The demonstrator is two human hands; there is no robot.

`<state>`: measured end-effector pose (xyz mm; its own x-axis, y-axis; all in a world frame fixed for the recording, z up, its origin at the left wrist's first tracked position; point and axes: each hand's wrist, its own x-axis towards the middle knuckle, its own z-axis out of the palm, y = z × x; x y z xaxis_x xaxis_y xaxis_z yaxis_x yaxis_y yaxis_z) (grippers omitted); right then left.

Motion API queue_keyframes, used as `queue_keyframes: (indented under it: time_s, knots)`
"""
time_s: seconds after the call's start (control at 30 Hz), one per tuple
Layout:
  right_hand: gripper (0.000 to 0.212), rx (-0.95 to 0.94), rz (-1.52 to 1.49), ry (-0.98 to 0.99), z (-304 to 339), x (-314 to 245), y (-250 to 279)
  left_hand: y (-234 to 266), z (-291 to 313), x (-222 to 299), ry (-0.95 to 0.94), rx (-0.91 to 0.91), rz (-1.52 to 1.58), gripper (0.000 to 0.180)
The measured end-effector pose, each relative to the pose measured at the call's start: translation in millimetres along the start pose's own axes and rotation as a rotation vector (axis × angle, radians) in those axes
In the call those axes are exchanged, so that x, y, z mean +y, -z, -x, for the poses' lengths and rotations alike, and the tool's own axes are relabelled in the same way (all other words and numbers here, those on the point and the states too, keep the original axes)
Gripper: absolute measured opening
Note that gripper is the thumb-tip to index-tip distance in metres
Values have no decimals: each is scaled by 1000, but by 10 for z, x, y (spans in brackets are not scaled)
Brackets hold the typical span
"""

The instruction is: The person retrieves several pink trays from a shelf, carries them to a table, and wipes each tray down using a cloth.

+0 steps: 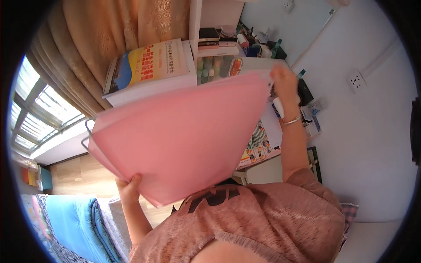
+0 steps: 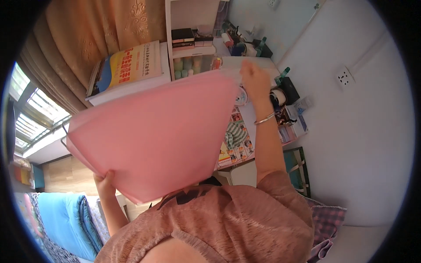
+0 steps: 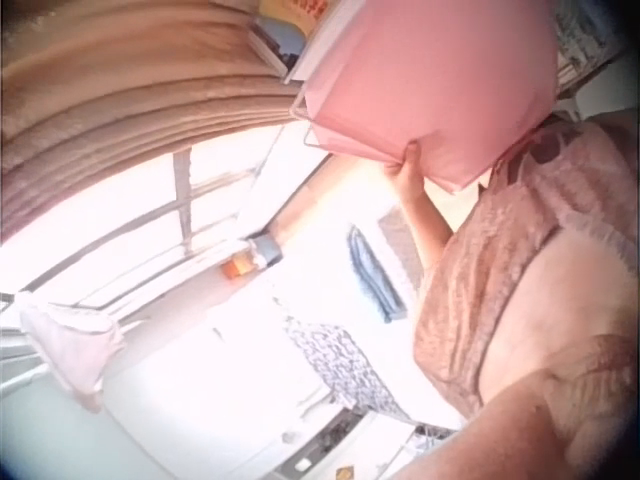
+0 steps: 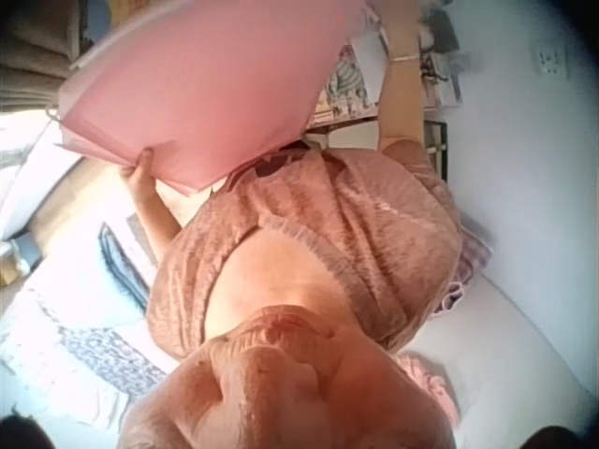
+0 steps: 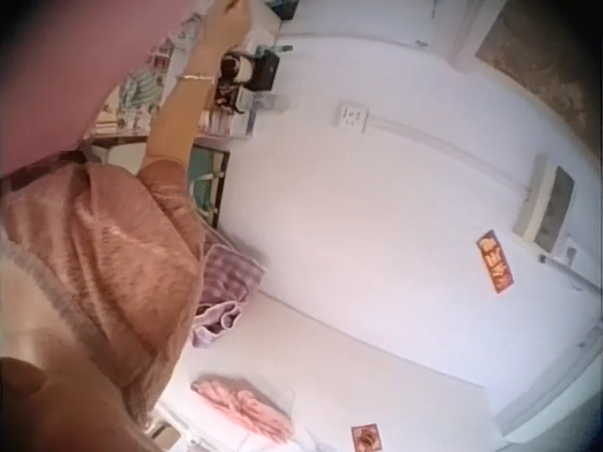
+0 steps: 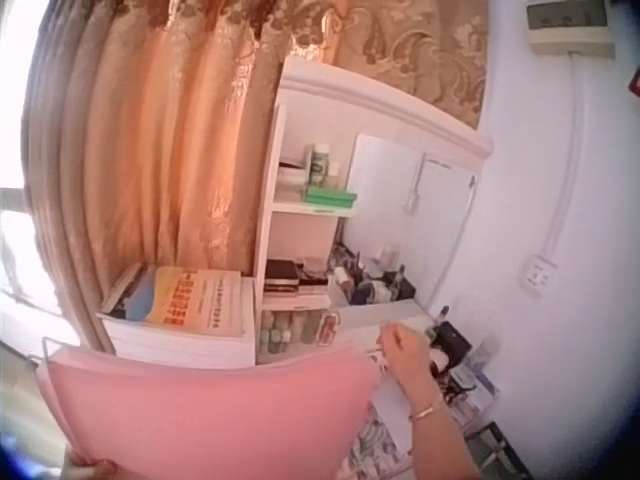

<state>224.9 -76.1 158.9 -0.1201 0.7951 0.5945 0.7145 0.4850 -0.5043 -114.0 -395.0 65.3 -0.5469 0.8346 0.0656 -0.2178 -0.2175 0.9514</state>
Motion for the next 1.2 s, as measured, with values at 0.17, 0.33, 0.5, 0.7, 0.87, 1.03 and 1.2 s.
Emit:
queue_keyframes:
  time_s: [0.17,0.33,0.5,0.7,0.87,1.03,1.2]
  knots:
    - [35,-536,-45,-342,491,966,-950,131,152,-95,66,94,-13,27]
    - [52,-481,-484,-524,103,1525,-1786,10,150,-137,96,31,-29,33]
    - [54,-360,-561,-694,-341,1498,-2295,-282,178,-129,130,26,-115,27]
    - [46,-509,-453,-533,-478,1581,-2510,-348,223,-132,149,-6,-162,21]
    - [37,-420,-544,-538,-261,1657,-2367,-353,211,-150,140,30,-126,18]
    - [37,-749,-32,-367,704,1516,-1469,-252,249,-140,154,45,-85,20]
    - [45,-806,552,-181,2039,1329,-1083,117,339,-213,140,-18,-130,24]
